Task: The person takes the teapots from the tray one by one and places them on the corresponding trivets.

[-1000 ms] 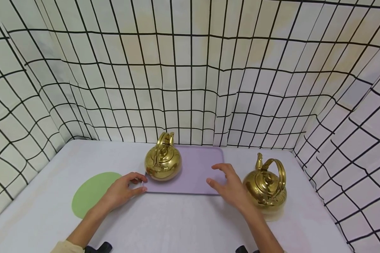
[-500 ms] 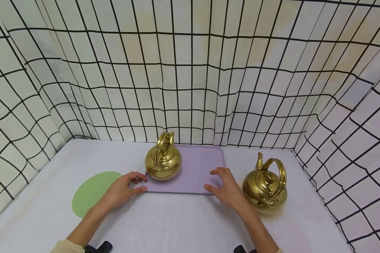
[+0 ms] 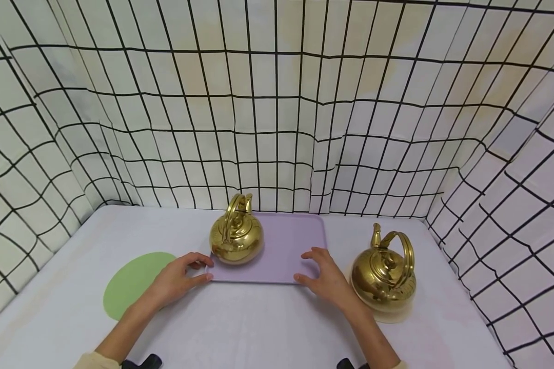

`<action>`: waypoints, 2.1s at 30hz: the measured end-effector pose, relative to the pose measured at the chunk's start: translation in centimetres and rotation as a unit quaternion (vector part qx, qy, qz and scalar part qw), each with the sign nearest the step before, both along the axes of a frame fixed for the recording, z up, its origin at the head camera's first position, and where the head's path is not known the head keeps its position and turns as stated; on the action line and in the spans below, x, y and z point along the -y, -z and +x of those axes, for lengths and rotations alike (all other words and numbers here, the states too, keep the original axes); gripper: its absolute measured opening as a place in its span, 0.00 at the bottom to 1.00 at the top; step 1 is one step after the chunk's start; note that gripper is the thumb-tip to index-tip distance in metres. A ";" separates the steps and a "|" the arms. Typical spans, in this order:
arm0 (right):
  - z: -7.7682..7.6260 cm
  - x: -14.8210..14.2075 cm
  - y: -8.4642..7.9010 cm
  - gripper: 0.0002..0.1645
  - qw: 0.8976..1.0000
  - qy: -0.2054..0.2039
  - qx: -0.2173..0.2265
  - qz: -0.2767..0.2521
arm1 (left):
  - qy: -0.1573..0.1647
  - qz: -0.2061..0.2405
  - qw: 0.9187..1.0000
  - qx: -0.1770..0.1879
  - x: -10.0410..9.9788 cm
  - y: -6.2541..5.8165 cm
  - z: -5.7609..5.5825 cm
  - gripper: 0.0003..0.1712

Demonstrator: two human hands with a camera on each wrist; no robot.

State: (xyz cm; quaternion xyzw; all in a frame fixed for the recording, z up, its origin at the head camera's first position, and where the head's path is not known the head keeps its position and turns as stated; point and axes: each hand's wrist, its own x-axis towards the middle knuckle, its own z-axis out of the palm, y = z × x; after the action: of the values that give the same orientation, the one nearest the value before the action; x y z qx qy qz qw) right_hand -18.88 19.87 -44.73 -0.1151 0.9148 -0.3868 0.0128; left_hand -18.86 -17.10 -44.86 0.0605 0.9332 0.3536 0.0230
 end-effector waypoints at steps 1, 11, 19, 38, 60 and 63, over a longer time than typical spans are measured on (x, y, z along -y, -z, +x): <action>0.0 0.0 0.0 0.29 1.000 -0.002 0.002 0.000 | 0.000 0.000 1.000 0.000 0.1 0.1 0.0 0.15; 0.2 0.1 0.3 0.24 0.999 -0.030 0.015 0.023 | -0.008 0.014 1.000 0.005 0.3 0.2 0.2 0.15; 0.3 0.3 0.5 0.20 0.999 -0.014 0.004 0.040 | 0.009 0.046 0.999 -0.002 0.7 -0.2 -0.4 0.14; 0.5 0.3 0.2 0.20 0.998 -0.004 0.016 0.054 | -0.046 0.136 0.988 -0.055 0.9 -3.0 -2.1 0.15; 0.4 0.0 0.3 0.24 0.999 -0.014 0.016 0.050 | -0.046 0.274 0.957 -0.088 -1.5 -5.1 -3.0 0.19; 0.5 -0.1 0.3 0.24 0.998 -0.010 0.019 0.051 | -0.035 0.290 0.952 -0.089 -1.9 -5.3 -3.0 0.20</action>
State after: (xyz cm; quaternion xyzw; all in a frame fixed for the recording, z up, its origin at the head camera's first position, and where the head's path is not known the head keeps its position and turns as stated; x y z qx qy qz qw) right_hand -18.42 19.93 -45.05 -0.1155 0.9317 -0.3419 0.0399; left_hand -21.85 -15.23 -39.54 0.0635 0.7903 0.6025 -0.0911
